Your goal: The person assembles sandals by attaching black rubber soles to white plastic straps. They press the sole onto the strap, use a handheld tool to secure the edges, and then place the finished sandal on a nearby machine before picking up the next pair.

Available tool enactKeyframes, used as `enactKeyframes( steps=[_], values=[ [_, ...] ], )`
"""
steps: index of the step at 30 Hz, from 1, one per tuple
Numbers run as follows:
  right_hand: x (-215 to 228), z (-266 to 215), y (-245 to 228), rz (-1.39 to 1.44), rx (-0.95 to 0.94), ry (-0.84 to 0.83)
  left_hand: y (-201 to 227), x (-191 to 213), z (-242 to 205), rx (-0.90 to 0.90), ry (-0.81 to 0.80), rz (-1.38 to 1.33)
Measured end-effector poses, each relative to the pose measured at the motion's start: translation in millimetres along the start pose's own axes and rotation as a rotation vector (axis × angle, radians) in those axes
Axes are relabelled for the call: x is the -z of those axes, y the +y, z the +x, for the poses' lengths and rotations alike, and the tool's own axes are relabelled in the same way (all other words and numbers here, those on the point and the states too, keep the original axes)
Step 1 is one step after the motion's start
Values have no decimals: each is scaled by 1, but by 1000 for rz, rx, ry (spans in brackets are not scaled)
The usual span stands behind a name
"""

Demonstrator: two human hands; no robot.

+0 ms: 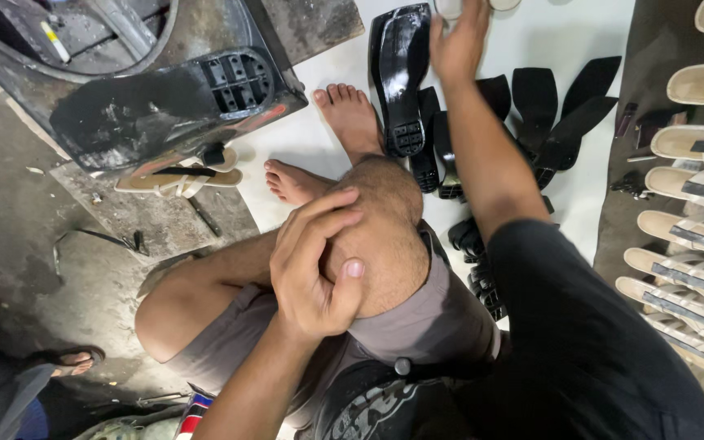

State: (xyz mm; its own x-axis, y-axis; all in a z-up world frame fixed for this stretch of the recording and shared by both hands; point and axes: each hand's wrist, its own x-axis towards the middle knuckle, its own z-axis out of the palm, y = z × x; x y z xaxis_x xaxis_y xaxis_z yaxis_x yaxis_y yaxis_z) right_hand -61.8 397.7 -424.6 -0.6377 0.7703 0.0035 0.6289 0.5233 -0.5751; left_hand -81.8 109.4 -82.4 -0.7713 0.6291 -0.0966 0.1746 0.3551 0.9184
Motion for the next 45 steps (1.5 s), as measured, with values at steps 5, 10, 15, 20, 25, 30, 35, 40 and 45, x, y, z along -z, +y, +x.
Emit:
enactKeyframes(
  steps=[5, 10, 15, 20, 25, 30, 35, 40, 45],
  values=[
    [-10, -71, -10, -250, -62, -284, 0, -2, 0, -29, 0, -8],
    [-14, -96, -38, -163, -271, -368, -2, -1, -3, -57, 6, -34],
    [-6, -79, -47, -105, -382, -482, -4, -1, -4, -95, 37, -50],
    [-10, -66, -26, 422, -604, -697, -8, 2, -10, -87, 69, -103],
    [-9, -70, -32, 232, -166, -543, -14, 10, -15, -85, 95, -103],
    [1, -76, -67, -64, -107, -492, -19, 13, -17, -76, 93, -115],
    [-19, -67, -83, -277, 175, -209, -13, 16, -12, -64, 81, -132],
    [-33, -60, -59, -435, 118, -374, -16, 13, -14, -77, 74, -110],
    [24, -57, -28, -69, -181, -633, -33, 13, -4, -107, 15, -7]
  ],
)
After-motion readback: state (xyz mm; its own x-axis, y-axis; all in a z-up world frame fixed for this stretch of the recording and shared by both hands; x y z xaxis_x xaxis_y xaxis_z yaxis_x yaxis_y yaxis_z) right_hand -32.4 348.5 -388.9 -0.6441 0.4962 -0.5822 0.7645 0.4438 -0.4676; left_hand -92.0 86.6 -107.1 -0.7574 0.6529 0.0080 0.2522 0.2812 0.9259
